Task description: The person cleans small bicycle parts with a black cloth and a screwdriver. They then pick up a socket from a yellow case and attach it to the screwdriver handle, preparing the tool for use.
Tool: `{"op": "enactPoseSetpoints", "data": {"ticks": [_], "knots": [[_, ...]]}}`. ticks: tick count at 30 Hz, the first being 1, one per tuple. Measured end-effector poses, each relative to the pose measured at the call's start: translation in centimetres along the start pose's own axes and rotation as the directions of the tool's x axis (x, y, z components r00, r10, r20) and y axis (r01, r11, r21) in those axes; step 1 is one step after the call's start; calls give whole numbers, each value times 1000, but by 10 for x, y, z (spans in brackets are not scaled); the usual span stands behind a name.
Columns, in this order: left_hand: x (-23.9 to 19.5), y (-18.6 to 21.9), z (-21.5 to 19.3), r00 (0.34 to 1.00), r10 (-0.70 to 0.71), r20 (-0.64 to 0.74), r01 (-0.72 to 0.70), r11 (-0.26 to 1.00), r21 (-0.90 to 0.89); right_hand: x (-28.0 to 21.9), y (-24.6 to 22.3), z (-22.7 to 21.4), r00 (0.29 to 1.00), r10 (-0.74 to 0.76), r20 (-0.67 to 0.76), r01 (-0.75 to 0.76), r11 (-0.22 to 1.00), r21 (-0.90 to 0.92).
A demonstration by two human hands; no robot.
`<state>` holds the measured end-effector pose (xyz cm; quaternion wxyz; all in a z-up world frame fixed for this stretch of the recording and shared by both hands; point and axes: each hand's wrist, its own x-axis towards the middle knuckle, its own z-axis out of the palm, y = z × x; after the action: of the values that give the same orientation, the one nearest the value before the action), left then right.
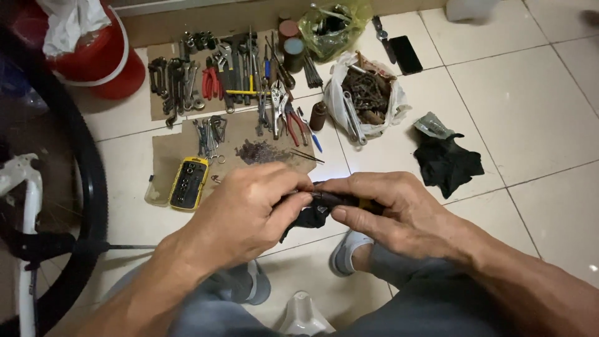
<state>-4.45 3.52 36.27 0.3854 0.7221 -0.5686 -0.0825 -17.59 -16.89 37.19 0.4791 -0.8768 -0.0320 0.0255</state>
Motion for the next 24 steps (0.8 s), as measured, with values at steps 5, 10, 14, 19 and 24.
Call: {"op": "enactPoseSetpoints", "data": {"ticks": [5,10,14,19,24], "knots": [[-2,2,2,998,12,-55,-10,999,37,1,-1,2,998,-23,-57,25,999,37],[0,6,-3,996,-42,-83,42,999,-3,1,-4,2,998,23,-64,-17,995,96],[2,5,-3,992,-81,-95,80,997,-14,0,2,3,995,51,-83,-42,994,105],[8,10,-11,922,-386,-20,374,904,-208,0,4,3,978,185,-98,-165,968,187],[13,12,-13,764,-630,138,626,675,-391,0,0,7,946,320,-48,-275,873,404]]}}
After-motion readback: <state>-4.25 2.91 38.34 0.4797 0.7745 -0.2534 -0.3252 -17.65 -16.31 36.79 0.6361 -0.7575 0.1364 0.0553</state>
